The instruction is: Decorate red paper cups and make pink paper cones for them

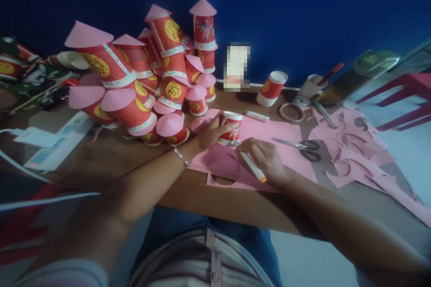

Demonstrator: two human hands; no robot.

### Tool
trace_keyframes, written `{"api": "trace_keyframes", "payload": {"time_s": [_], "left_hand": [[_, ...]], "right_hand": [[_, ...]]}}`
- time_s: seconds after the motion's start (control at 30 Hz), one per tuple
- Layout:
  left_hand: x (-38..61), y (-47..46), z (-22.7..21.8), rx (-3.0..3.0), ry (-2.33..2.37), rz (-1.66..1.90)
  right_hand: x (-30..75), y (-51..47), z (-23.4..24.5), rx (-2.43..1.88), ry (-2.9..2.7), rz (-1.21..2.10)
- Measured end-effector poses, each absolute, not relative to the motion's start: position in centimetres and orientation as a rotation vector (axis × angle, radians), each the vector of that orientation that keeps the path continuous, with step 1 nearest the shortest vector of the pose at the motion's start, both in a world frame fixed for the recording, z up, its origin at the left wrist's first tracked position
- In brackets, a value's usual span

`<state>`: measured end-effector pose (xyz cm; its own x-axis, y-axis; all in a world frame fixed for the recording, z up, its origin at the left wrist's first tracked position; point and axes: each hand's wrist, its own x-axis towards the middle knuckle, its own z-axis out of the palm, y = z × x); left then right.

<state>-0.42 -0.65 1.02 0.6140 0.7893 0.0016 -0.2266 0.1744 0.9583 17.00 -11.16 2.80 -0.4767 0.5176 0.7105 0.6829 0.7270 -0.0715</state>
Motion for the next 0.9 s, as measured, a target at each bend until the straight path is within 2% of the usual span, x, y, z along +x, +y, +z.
{"api": "trace_keyframes", "payload": {"time_s": [0.9], "left_hand": [[-0.35,-0.44,0.64,1.179,0.592,0.779]], "right_hand": [[16.70,-11.72,2.91,-0.894,-2.191,-0.268]]}}
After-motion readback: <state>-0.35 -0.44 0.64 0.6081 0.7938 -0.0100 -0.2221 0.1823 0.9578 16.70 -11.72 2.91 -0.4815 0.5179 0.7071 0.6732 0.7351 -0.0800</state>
